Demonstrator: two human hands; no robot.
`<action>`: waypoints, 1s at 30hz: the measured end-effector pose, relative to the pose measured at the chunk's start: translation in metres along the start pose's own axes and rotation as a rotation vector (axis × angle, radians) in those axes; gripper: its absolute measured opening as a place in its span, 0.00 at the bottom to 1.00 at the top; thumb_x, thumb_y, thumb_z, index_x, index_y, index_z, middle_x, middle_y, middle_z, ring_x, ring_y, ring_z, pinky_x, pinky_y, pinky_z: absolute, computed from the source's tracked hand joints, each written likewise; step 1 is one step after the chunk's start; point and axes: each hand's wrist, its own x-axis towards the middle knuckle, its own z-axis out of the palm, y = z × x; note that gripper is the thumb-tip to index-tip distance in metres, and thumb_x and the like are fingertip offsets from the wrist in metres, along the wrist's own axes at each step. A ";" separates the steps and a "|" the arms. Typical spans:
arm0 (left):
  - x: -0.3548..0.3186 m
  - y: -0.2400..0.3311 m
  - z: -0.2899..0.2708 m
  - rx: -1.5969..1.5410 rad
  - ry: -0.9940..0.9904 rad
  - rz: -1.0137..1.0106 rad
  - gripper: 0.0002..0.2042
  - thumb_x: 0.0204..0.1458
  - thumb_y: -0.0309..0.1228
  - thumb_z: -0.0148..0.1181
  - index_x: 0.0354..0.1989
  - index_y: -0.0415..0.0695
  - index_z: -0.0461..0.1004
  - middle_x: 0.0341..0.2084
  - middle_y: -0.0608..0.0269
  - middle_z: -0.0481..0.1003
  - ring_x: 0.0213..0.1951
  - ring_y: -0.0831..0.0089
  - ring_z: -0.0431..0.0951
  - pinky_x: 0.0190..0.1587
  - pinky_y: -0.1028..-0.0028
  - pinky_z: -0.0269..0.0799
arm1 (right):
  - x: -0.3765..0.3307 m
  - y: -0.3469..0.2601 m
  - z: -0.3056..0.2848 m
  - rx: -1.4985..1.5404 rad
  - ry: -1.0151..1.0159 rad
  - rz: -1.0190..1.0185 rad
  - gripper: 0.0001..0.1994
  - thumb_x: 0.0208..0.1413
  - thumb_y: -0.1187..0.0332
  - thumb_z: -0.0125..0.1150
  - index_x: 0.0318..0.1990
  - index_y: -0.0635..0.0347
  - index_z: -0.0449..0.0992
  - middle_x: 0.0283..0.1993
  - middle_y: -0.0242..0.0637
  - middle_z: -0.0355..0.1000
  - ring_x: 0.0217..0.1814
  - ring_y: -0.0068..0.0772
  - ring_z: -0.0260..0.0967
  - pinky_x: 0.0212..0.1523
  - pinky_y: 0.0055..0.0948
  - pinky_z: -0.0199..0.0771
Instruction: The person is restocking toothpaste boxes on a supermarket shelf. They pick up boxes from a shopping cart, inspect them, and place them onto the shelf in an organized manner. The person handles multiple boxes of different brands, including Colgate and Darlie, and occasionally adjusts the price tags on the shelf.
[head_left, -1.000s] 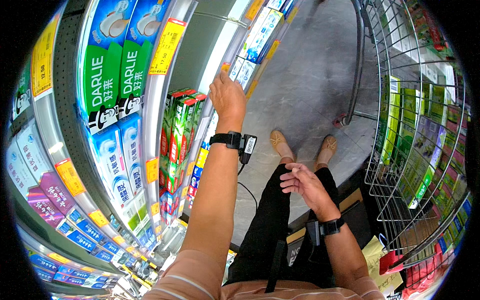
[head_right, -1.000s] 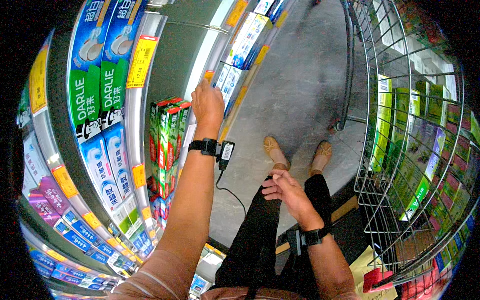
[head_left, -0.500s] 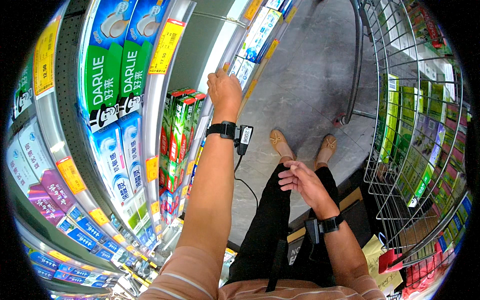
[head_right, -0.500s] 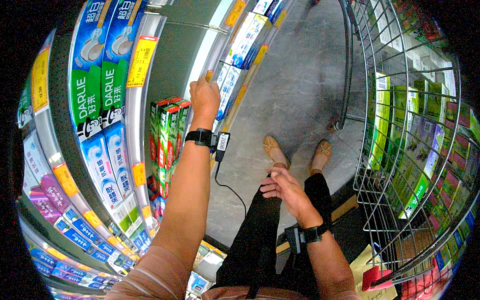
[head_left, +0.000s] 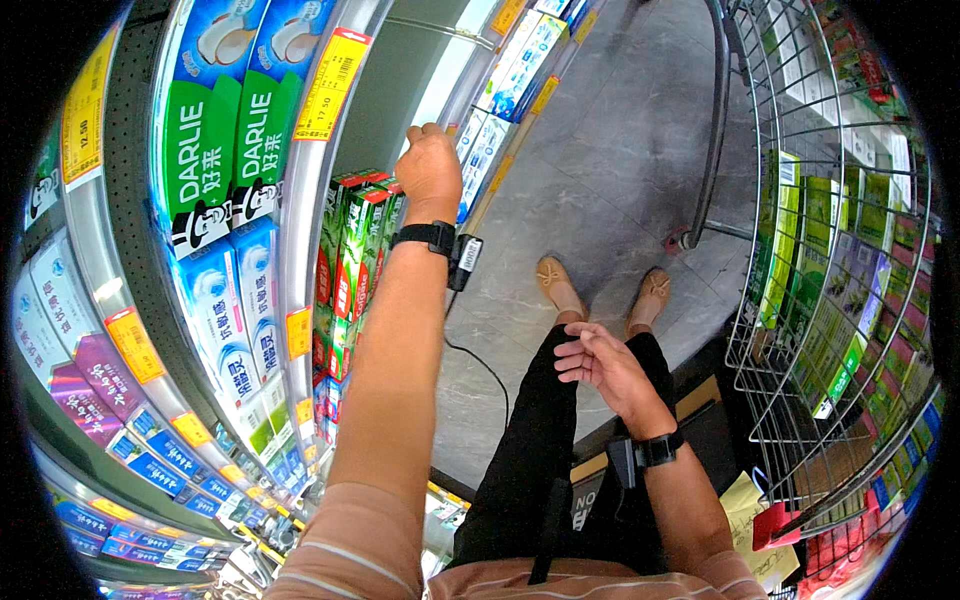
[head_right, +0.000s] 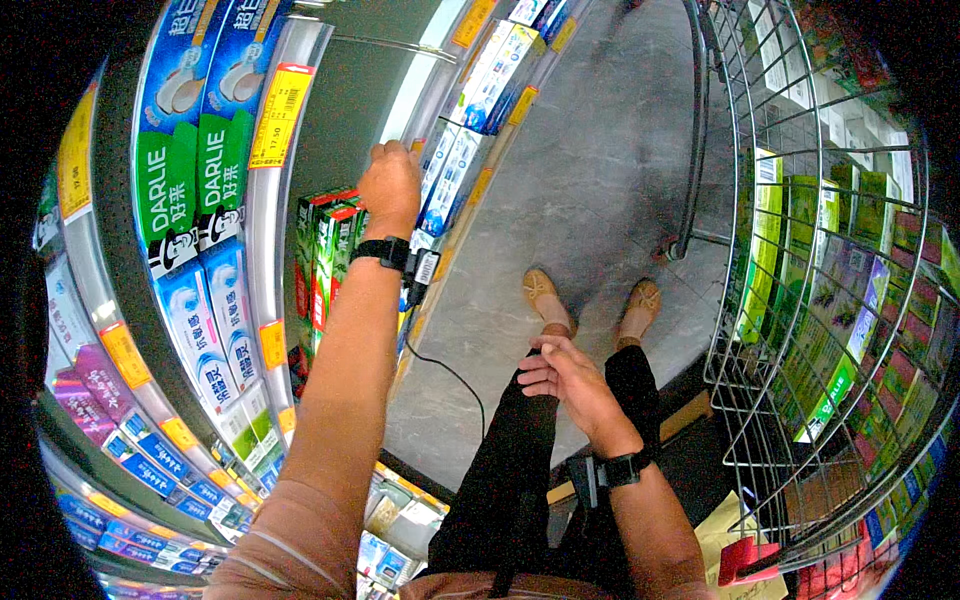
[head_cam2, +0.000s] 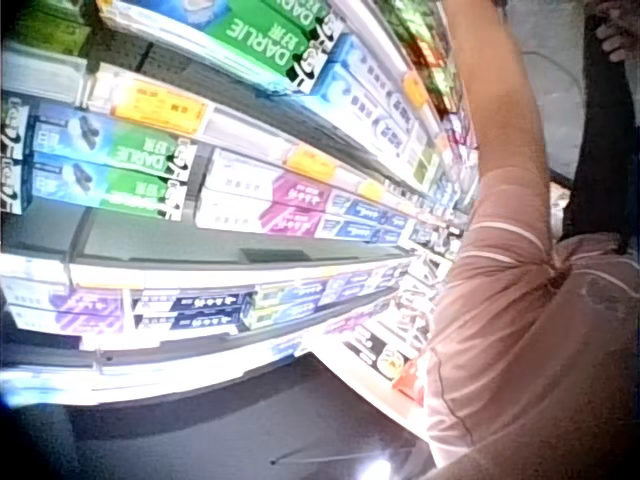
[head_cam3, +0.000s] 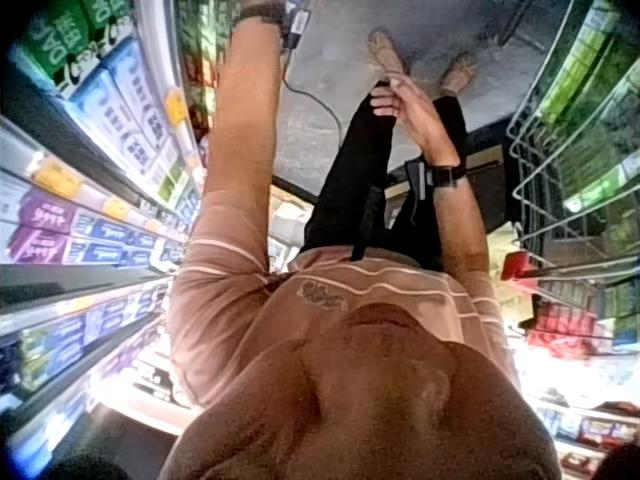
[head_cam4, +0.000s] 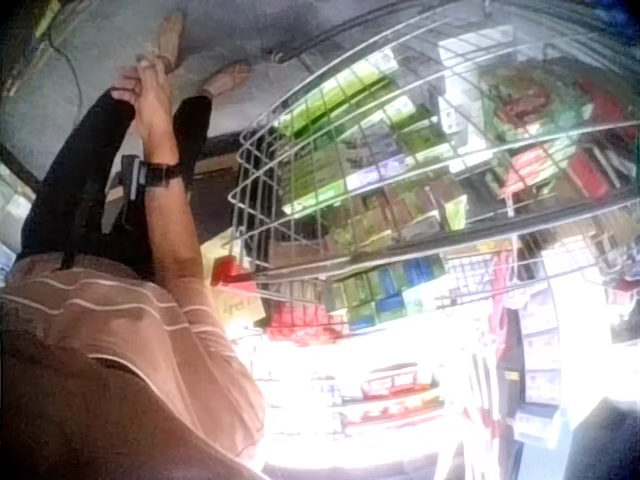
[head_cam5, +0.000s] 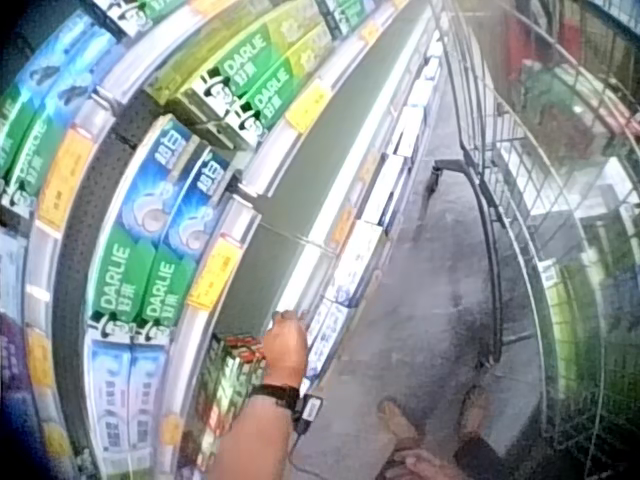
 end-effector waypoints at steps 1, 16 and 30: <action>0.000 -0.004 0.000 -0.005 -0.008 0.039 0.04 0.51 0.26 0.56 0.33 0.40 0.73 0.32 0.53 0.75 0.26 0.58 0.82 0.25 0.65 0.78 | -0.002 0.000 -0.001 0.010 0.001 -0.002 0.18 0.69 0.60 0.44 0.58 0.61 0.65 0.46 0.44 0.74 0.44 0.34 0.75 0.45 0.33 0.78; -0.016 -0.005 -0.050 -0.463 0.153 0.020 0.07 0.53 0.32 0.61 0.35 0.42 0.74 0.32 0.58 0.76 0.29 0.61 0.77 0.34 0.67 0.73 | -0.025 -0.017 0.002 -0.003 0.002 -0.098 0.17 0.68 0.60 0.44 0.57 0.62 0.65 0.45 0.42 0.73 0.43 0.33 0.74 0.45 0.32 0.77; -0.090 -0.014 -0.298 -1.545 -0.880 0.031 0.09 0.58 0.36 0.58 0.39 0.42 0.74 0.28 0.74 0.74 0.30 0.86 0.72 0.30 0.83 0.64 | -0.144 -0.106 0.146 -0.260 0.021 -0.542 0.16 0.64 0.62 0.55 0.51 0.65 0.70 0.37 0.35 0.73 0.31 0.22 0.72 0.32 0.24 0.75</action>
